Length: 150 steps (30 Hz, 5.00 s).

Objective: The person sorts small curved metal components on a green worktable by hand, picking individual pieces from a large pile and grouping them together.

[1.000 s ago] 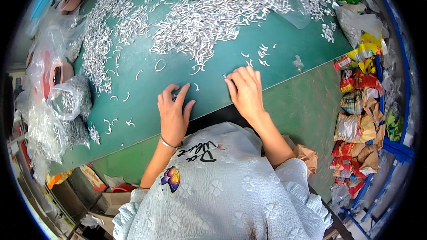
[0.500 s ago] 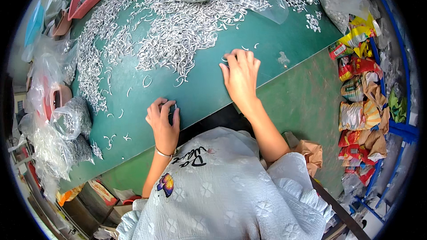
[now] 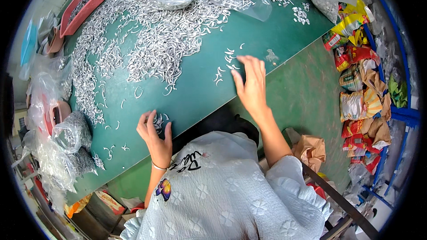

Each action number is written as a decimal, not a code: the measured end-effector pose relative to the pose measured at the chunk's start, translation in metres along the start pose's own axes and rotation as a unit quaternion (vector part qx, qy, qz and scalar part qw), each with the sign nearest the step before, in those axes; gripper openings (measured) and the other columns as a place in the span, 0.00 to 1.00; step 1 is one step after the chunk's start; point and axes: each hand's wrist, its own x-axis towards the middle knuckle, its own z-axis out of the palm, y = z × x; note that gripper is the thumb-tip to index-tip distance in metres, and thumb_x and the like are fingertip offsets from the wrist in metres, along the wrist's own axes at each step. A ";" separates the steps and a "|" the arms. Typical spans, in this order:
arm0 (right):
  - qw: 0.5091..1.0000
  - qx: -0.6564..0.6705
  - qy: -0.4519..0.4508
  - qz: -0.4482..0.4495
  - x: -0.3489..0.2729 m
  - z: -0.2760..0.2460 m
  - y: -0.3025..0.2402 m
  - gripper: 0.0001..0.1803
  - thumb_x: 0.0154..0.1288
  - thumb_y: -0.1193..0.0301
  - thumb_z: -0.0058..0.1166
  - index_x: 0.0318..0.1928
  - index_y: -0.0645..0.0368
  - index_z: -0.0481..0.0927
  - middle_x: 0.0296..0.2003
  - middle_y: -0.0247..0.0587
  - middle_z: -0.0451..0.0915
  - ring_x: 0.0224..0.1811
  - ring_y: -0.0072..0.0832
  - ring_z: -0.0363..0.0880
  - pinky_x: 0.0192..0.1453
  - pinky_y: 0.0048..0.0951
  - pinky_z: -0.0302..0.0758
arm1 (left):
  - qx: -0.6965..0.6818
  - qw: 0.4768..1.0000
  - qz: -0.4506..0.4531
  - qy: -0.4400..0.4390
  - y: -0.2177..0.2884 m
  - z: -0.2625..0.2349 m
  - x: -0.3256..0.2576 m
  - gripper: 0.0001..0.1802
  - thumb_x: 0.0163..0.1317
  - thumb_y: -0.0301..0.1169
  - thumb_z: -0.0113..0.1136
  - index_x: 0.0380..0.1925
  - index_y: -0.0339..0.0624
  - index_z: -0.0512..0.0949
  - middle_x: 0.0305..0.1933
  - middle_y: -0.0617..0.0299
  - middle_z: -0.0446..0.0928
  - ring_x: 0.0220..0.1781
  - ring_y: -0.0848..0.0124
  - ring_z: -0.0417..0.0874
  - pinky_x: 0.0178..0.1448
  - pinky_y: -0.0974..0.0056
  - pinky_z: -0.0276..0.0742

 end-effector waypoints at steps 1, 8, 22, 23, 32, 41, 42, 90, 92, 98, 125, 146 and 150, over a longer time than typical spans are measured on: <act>1.000 -0.006 -0.001 -0.006 0.007 0.000 0.005 0.19 0.60 0.77 0.60 0.52 0.62 0.77 0.49 0.52 0.75 0.51 0.48 0.72 0.58 0.42 0.69 | 0.000 1.000 0.007 0.002 0.004 0.000 0.002 0.28 0.52 0.19 0.68 0.56 0.39 0.73 0.58 0.47 0.69 0.58 0.49 0.70 0.62 0.52 0.66; 0.986 0.022 -0.150 -0.073 0.033 -0.010 0.020 0.22 0.60 0.76 0.58 0.57 0.57 0.77 0.59 0.39 0.73 0.55 0.42 0.69 0.60 0.40 0.66 | -0.211 0.964 0.082 -0.141 0.031 0.010 0.004 0.15 0.54 0.16 0.64 0.43 0.36 0.80 0.45 0.52 0.78 0.45 0.57 0.79 0.50 0.61 0.75; 0.985 0.009 -0.102 -0.137 0.026 0.002 0.008 0.07 0.54 0.77 0.63 0.34 0.59 0.80 0.51 0.36 0.76 0.53 0.39 0.70 0.53 0.38 0.66 | -0.118 0.983 0.104 -0.091 0.063 0.060 0.050 0.14 0.56 0.21 0.63 0.45 0.35 0.78 0.43 0.50 0.76 0.46 0.51 0.76 0.52 0.55 0.72; 0.988 0.022 -0.089 -0.122 0.026 0.001 0.008 0.06 0.54 0.77 0.63 0.34 0.59 0.80 0.50 0.36 0.77 0.53 0.39 0.71 0.53 0.38 0.66 | -0.113 0.984 0.109 -0.079 0.067 0.068 0.058 0.13 0.56 0.21 0.63 0.43 0.36 0.78 0.42 0.50 0.76 0.45 0.51 0.75 0.51 0.55 0.71; 0.996 0.055 -0.045 -0.054 0.014 -0.013 0.002 0.06 0.54 0.78 0.63 0.34 0.59 0.80 0.42 0.37 0.77 0.47 0.38 0.72 0.49 0.36 0.65 | -0.121 0.984 0.122 -0.050 0.061 0.091 0.079 0.08 0.56 0.20 0.63 0.34 0.35 0.75 0.39 0.50 0.74 0.41 0.52 0.75 0.47 0.54 0.70; 0.997 0.050 -0.045 -0.032 0.008 -0.005 0.000 0.07 0.53 0.79 0.63 0.34 0.59 0.81 0.39 0.38 0.78 0.45 0.38 0.73 0.48 0.36 0.66 | -0.117 0.980 0.147 -0.070 0.066 0.101 0.078 0.09 0.54 0.20 0.64 0.35 0.35 0.75 0.37 0.51 0.74 0.40 0.51 0.75 0.45 0.53 0.71; 0.997 0.047 -0.046 -0.030 0.007 -0.006 0.001 0.07 0.53 0.79 0.63 0.34 0.59 0.81 0.39 0.38 0.78 0.45 0.38 0.73 0.48 0.36 0.66 | -0.125 0.979 0.143 -0.074 0.064 0.100 0.078 0.09 0.54 0.20 0.64 0.34 0.35 0.75 0.36 0.51 0.74 0.39 0.51 0.75 0.44 0.53 0.72; 0.911 0.146 -0.270 -0.275 -0.053 0.099 -0.151 0.19 0.54 0.70 0.65 0.46 0.62 0.76 0.51 0.47 0.72 0.57 0.46 0.70 0.58 0.46 0.66 | -0.036 0.998 -0.050 0.025 -0.053 -0.036 -0.024 0.14 0.54 0.19 0.62 0.43 0.37 0.79 0.49 0.52 0.74 0.50 0.53 0.75 0.52 0.55 0.70; 0.916 0.161 -0.260 -0.261 -0.052 0.103 -0.143 0.13 0.56 0.72 0.62 0.39 0.62 0.75 0.48 0.47 0.72 0.54 0.44 0.70 0.55 0.42 0.68 | -0.050 0.995 -0.065 0.050 -0.057 -0.033 -0.024 0.12 0.53 0.17 0.62 0.39 0.36 0.79 0.46 0.52 0.76 0.47 0.54 0.76 0.51 0.56 0.72; 0.946 0.095 -0.201 -0.236 -0.032 0.081 -0.099 0.11 0.56 0.73 0.63 0.37 0.59 0.75 0.43 0.42 0.72 0.46 0.40 0.71 0.47 0.40 0.67 | -0.001 0.994 -0.061 0.085 -0.061 -0.027 -0.024 0.11 0.52 0.17 0.64 0.36 0.37 0.80 0.46 0.51 0.76 0.48 0.53 0.75 0.53 0.55 0.71; 0.986 -0.056 -0.042 -0.149 0.067 0.020 0.057 0.11 0.58 0.74 0.63 0.35 0.61 0.73 0.43 0.47 0.73 0.47 0.46 0.71 0.50 0.43 0.68 | -0.100 0.995 0.007 -0.001 0.018 0.007 0.007 0.17 0.54 0.17 0.63 0.45 0.37 0.78 0.47 0.51 0.74 0.50 0.54 0.74 0.56 0.56 0.69; 0.963 -0.245 0.020 -0.112 0.085 0.002 0.097 0.13 0.61 0.68 0.62 0.43 0.58 0.77 0.47 0.43 0.75 0.52 0.42 0.71 0.57 0.44 0.64 | 0.105 0.991 0.077 -0.011 0.005 0.074 0.122 0.26 0.59 0.32 0.64 0.59 0.54 0.73 0.69 0.55 0.63 0.72 0.44 0.58 0.69 0.30 0.53; 0.956 -0.272 0.031 -0.105 0.084 0.000 0.059 0.12 0.61 0.71 0.60 0.44 0.59 0.77 0.47 0.45 0.75 0.53 0.43 0.71 0.57 0.45 0.65 | 0.094 0.993 0.069 0.000 0.003 0.067 0.116 0.25 0.58 0.27 0.63 0.58 0.51 0.74 0.66 0.55 0.65 0.70 0.45 0.60 0.68 0.35 0.56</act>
